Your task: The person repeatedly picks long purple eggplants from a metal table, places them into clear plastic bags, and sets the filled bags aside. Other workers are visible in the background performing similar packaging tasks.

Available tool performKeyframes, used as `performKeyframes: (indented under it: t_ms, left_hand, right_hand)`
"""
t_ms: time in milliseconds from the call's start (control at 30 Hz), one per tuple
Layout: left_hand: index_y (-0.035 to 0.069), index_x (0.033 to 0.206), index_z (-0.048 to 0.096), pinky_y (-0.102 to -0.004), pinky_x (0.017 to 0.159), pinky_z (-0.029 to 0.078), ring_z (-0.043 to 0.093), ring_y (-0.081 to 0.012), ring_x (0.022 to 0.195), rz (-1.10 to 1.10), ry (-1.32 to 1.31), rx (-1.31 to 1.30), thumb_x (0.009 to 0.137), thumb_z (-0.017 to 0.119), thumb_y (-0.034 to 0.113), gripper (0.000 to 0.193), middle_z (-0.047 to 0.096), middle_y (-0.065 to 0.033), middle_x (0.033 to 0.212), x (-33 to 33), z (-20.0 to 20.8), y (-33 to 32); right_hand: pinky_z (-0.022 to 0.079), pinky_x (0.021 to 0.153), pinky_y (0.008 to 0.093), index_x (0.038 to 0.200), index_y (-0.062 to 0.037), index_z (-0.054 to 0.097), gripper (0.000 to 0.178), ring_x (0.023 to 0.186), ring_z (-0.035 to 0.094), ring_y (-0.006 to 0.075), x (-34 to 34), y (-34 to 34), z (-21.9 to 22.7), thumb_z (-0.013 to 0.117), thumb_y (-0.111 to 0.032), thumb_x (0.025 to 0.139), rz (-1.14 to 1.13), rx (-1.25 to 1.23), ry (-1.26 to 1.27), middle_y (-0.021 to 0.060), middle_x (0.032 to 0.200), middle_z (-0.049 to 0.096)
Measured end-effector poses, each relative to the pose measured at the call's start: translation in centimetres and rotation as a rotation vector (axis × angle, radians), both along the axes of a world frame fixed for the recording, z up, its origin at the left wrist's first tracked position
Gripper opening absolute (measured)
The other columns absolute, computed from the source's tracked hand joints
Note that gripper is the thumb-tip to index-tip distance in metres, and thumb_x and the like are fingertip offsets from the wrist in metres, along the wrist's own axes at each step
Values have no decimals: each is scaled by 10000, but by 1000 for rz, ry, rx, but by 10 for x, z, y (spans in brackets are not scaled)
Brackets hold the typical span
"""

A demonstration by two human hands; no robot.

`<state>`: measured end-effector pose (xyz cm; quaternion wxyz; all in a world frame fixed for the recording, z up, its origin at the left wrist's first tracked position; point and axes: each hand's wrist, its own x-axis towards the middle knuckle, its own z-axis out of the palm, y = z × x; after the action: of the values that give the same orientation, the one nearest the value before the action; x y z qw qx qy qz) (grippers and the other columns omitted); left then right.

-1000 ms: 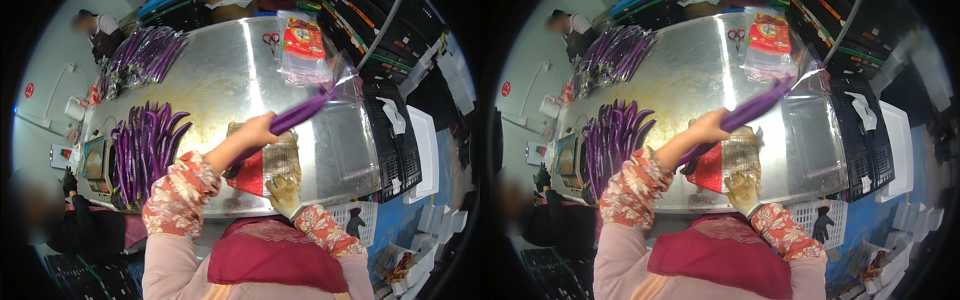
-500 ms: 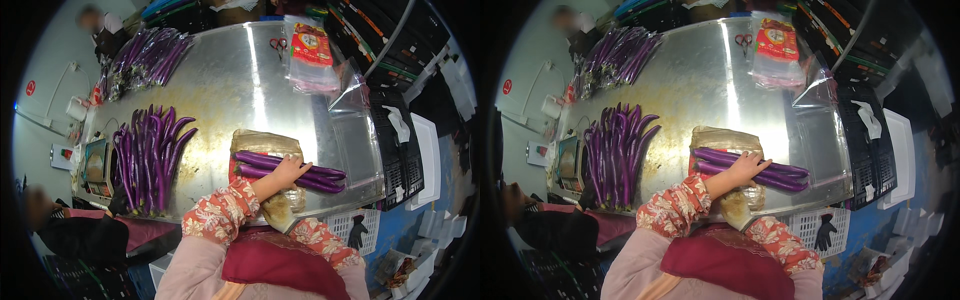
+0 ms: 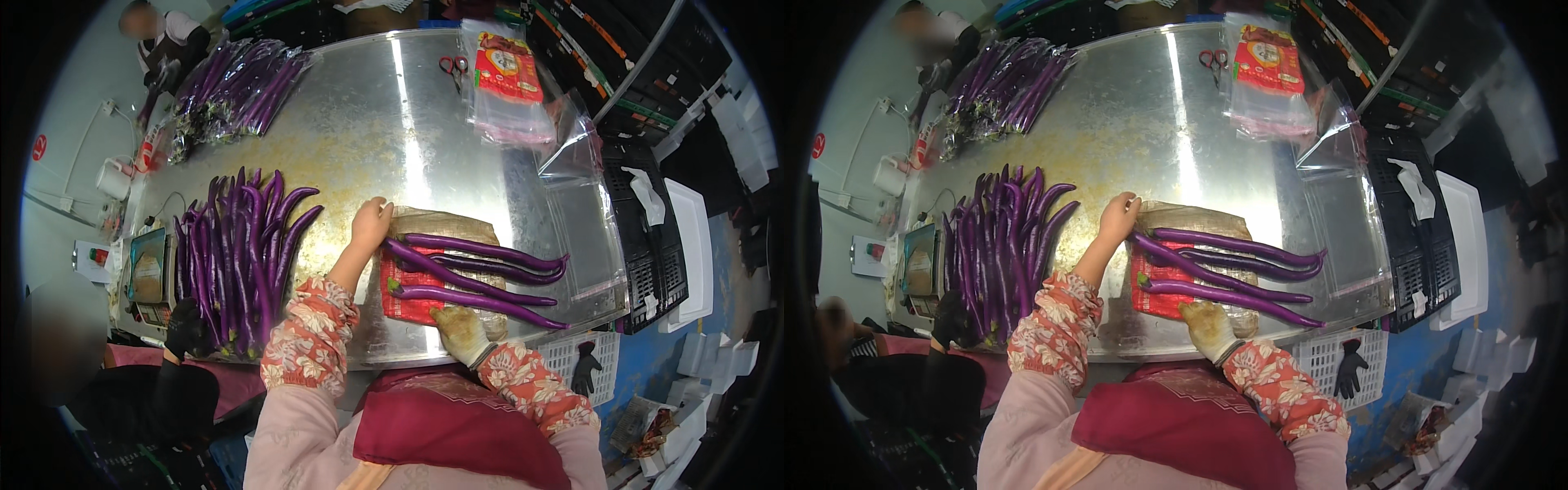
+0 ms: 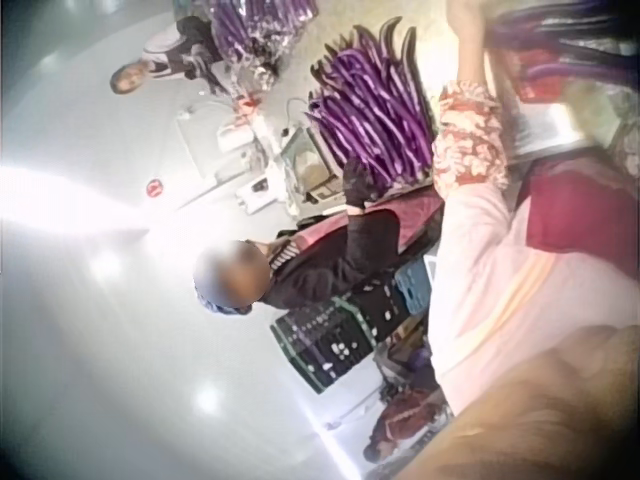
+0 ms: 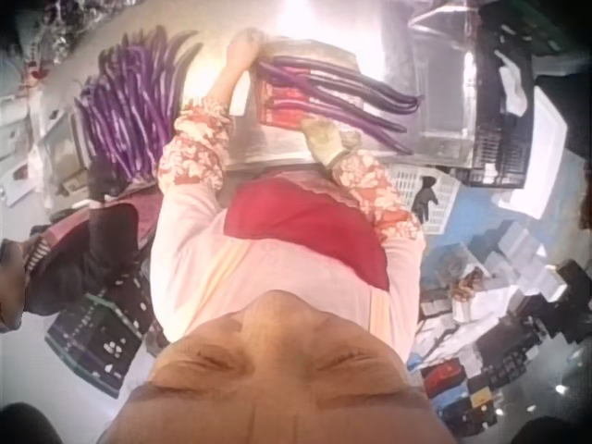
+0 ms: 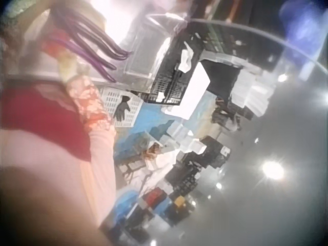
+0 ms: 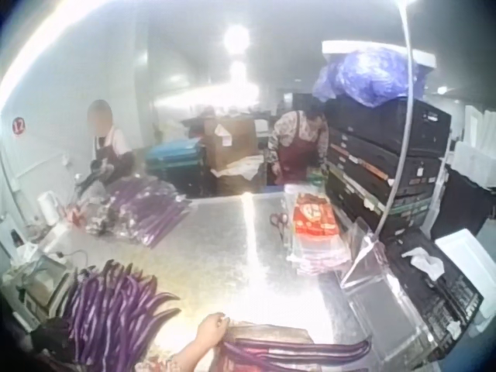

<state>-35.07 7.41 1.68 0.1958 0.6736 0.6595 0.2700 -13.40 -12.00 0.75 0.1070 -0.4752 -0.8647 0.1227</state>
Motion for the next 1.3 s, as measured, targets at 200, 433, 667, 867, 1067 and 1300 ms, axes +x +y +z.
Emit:
performKeyframes:
  t_ms: [200, 433, 667, 867, 1067, 1300]
  left_hand:
    - [-17, 1018, 567, -282, 623, 485, 616, -190, 701, -59, -480, -238, 816, 581, 145, 260, 611, -126, 869, 7, -4, -27]
    - [8, 1070, 526, -299, 793, 445, 519, -197, 951, -54, -570, 65, 810, 590, 116, 288, 468, -130, 1077, 33, -10, -64]
    - [42, 1128, 514, -403, 879, 384, 478, -333, 1036, -165, 96, 220, 766, 613, 193, 404, 538, -161, 1050, 23, 4, 0]
    - [56, 804, 613, -386, 719, 445, 557, -302, 823, -554, 21, 4, 751, 623, 204, 157, 589, -129, 861, 42, 24, -15]
    - [71, 761, 580, -396, 690, 423, 522, -301, 751, -652, 60, 150, 702, 669, 184, 155, 532, -106, 751, 22, 0, -79]
    - [92, 932, 553, -408, 783, 392, 511, -302, 900, -558, 290, -55, 661, 708, 268, 359, 548, -102, 865, 31, 2, -58]
  right_hand:
    - [440, 642, 355, 961, -121, 566, 248, 782, 555, 236, 3, 3, 0, 521, -64, 723, -35, -36, 69, 52, 775, 555]
    - [441, 639, 353, 947, -119, 569, 233, 787, 554, 230, -4, 1, 2, 528, -76, 722, -87, -15, 56, 50, 774, 554]
    - [446, 614, 330, 959, -124, 564, 250, 721, 557, 209, -7, -1, 3, 555, -86, 712, -70, 16, 9, 42, 722, 544]
    - [451, 634, 329, 991, -109, 559, 270, 742, 560, 212, -3, -5, -3, 559, -82, 723, -77, -19, 108, 45, 730, 545]
    - [454, 694, 369, 991, -112, 568, 279, 781, 559, 249, -7, -3, 12, 580, -121, 712, -124, -83, 105, 65, 774, 551]
    - [445, 725, 386, 958, -107, 590, 254, 841, 554, 261, -7, -1, 9, 580, -116, 704, -130, -137, 92, 77, 823, 562]
